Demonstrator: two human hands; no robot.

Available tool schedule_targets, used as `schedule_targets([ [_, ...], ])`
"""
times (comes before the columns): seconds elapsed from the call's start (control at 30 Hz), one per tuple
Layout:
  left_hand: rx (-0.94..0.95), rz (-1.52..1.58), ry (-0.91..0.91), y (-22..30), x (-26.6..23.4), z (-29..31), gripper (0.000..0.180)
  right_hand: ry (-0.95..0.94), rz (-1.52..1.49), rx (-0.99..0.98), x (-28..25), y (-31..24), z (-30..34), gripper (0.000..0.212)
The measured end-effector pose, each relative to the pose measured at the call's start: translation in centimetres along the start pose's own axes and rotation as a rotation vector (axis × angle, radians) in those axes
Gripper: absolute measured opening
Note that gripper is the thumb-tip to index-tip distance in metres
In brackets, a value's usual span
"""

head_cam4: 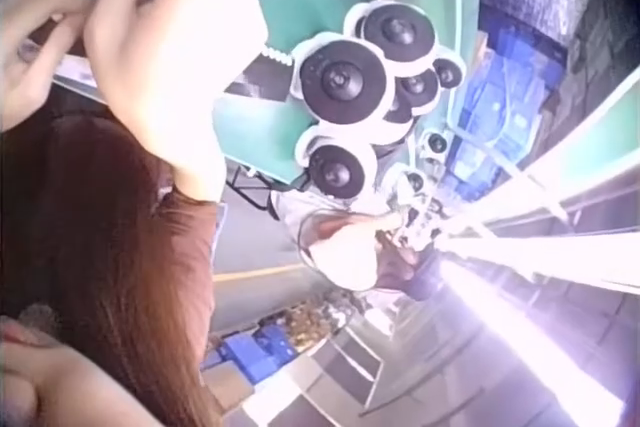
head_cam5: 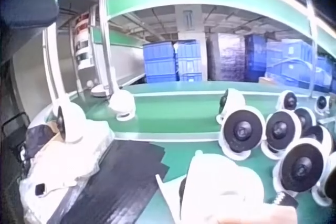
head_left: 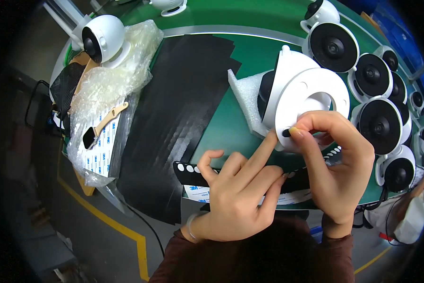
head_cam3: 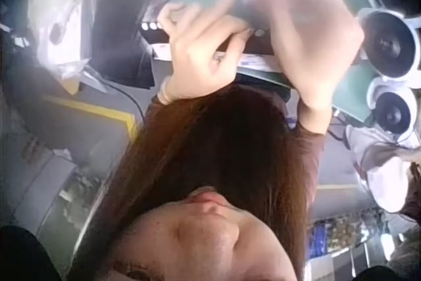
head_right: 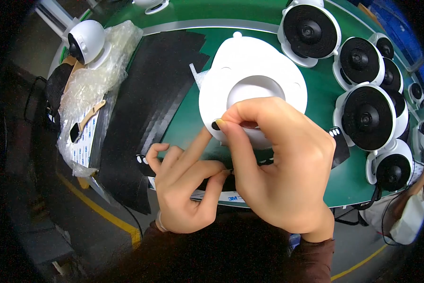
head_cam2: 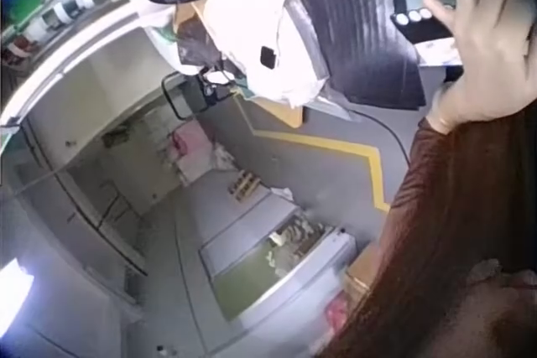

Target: Applying adhesive pads to the base of security cameras on an assembly line.

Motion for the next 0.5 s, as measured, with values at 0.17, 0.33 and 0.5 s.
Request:
schedule_targets([
  [0.17, 0.000, 0.005, 0.012, -0.14, -0.08, 0.01, 0.008, -0.015, -0.069, 0.083, -0.05, -0.08, -0.07, 0.004],
  [0.33, -0.035, -0.025, -0.040, -0.01, -0.37, -0.15, 0.009, -0.022, -0.050, 0.080, 0.11, -0.05, -0.05, 0.004],
  [0.5, -0.037, -0.036, -0.040, -0.11, -0.46, -0.12, 0.010, -0.040, 0.042, 0.062, 0.33, -0.38, -0.20, 0.004],
])
Point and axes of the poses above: each hand's wrist, its own z-axis away from the middle knuckle, its own x-axis out of the palm, y = z × x, the point moved 5 cm from there along -z, towards the middle knuckle, and after that the axes turned 2 degrees about -y, right-handed, at the moved point
